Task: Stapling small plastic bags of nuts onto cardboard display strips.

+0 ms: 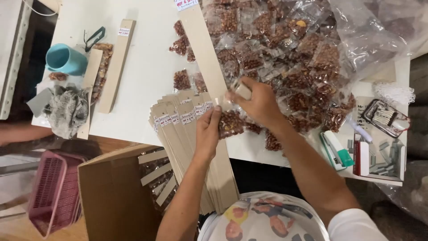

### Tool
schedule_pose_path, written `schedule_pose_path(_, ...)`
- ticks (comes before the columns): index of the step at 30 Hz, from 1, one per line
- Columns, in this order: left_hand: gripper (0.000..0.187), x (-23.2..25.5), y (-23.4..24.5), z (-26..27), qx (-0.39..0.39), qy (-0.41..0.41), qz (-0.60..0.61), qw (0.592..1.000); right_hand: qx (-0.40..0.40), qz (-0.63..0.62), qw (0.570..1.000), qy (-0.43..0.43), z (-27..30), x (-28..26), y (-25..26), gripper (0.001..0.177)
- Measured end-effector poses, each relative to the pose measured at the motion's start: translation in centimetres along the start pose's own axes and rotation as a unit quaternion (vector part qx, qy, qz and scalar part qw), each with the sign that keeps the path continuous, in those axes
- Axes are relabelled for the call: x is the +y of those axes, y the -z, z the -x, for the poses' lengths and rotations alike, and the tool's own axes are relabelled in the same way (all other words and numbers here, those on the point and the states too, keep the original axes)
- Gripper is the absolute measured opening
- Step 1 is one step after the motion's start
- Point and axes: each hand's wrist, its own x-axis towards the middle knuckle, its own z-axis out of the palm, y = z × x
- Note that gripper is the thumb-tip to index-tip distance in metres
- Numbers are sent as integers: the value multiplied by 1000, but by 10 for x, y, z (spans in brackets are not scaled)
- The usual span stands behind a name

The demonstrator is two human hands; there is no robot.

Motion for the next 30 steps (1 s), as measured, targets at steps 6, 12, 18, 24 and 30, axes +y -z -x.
schedule_pose_path(6, 38, 21, 1, 18, -9, -113, -116, 987, 67, -150, 986, -40, -7, 12, -45, 41)
schedule_pose_path(12, 28, -3, 6, 31, -23, -145, -216, 965, 53, 89, 994, 38, 10, 42, -48, 46)
schedule_pose_path(18, 19, -3, 49, 22, 115, 37, -17, 993, 102, 519, 832, 165, 9, 156, -52, 57)
schedule_pose_path(24, 67, 67, 8, 46, 90, 115, 35, 989, -8, -124, 990, -64, 15, 9, 8, 28)
schedule_pose_path(30, 72, 46, -2, 20, 31, 145, 109, 983, -169, 17, 986, 6, -3, 12, -5, 41)
